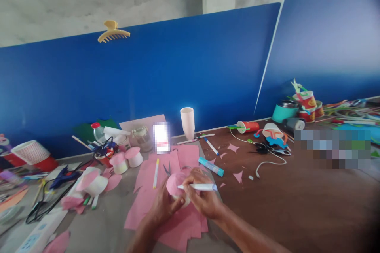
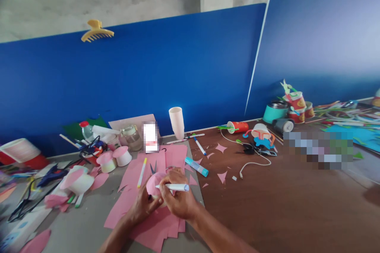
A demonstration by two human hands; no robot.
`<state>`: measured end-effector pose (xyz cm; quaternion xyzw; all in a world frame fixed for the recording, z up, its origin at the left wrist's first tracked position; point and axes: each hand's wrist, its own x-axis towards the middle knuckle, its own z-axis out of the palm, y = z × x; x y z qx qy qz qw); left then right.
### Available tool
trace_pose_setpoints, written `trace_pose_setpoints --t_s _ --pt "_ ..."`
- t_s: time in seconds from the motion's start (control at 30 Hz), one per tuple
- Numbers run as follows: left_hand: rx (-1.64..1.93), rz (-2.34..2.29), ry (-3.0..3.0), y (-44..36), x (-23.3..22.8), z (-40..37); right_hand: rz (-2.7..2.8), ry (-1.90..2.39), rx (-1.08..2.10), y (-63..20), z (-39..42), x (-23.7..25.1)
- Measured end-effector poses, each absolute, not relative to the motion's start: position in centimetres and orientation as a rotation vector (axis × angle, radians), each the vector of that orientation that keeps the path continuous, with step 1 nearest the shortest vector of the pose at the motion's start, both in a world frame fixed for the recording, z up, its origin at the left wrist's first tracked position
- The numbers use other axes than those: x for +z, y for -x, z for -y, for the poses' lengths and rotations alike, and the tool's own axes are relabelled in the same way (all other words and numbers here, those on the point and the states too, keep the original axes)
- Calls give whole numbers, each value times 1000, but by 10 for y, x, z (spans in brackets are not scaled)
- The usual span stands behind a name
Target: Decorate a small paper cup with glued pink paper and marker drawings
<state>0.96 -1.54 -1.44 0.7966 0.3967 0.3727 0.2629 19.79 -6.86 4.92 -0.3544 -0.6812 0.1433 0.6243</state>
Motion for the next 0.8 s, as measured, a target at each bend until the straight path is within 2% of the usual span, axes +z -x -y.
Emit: trace_pose_setpoints --t_s 0.8 --pt "1010 -1015 -2193 -12 -12 16 1602 815 286 -199 69 52"
